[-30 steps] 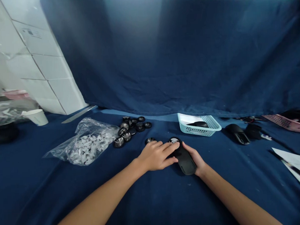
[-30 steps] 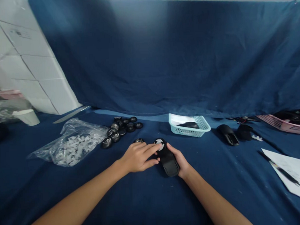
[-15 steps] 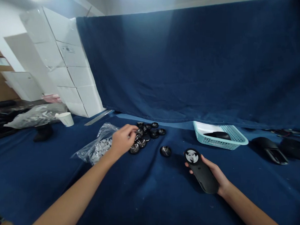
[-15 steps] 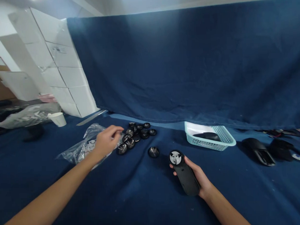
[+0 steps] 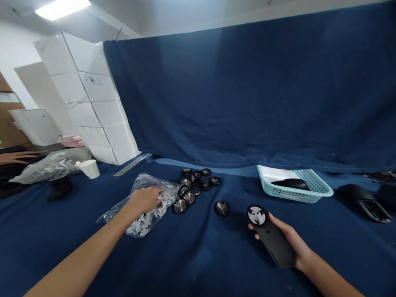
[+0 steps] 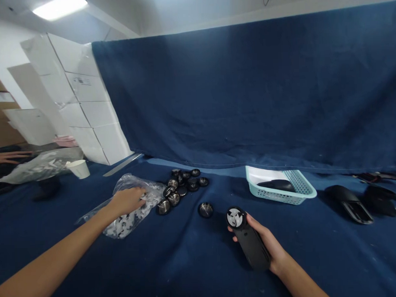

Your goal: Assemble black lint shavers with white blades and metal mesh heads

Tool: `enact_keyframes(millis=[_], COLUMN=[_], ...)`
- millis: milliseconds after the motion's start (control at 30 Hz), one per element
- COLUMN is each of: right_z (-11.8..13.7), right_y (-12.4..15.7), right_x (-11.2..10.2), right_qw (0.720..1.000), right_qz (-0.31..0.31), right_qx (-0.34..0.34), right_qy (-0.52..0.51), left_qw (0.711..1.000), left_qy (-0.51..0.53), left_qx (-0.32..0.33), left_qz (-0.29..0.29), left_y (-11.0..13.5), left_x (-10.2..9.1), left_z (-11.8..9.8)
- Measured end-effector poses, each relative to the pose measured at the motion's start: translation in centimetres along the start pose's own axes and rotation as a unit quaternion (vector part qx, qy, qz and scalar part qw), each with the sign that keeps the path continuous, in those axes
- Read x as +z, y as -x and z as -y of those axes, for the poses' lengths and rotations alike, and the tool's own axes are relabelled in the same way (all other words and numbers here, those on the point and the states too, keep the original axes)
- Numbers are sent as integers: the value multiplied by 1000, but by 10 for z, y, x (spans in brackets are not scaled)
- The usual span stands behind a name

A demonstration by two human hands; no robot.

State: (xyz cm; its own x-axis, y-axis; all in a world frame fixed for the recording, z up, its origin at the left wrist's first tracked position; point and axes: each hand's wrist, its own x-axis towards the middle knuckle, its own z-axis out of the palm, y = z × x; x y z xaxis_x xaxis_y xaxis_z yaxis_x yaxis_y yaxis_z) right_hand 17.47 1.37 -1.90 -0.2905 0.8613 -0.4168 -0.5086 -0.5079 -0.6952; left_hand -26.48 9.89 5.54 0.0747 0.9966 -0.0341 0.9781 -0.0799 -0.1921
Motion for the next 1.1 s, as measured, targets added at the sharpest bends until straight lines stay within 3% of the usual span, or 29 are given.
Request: enact_keyframes(millis=[100, 267, 433, 633, 767, 933, 1000, 1100], right_z=[1, 2, 1, 2, 2, 5, 5, 6], right_y=[1, 0, 0, 1, 0, -3, -5, -9], right_x=[1, 0, 0, 0, -1, 0, -2, -5], right_qw=[1000, 1000, 1000, 1000, 1000, 999, 999, 998], right_qz=[3, 10, 6, 7, 19, 31, 40, 53], right_qx=[0, 1, 7, 2, -7, -2, 2, 5], right_qy=[-2, -2, 0, 3, 2, -8, -13, -21], left_qw=[1000, 998, 998, 998, 996, 985, 962, 816], left_qy=[-13, -29, -9, 52, 76, 144, 227, 533], left_qx=[-12, -54, -42, 42, 41, 70, 140, 223], left_qz=[12, -20, -38, -22, -21, -56, -53, -4], left_y=[-4, 5, 20, 16, 10, 16, 20, 25], left_x=[-7, -29, -46, -27, -16, -34, -48, -65], left_z=[-2, -9, -40, -90, -102, -119, -138, -174])
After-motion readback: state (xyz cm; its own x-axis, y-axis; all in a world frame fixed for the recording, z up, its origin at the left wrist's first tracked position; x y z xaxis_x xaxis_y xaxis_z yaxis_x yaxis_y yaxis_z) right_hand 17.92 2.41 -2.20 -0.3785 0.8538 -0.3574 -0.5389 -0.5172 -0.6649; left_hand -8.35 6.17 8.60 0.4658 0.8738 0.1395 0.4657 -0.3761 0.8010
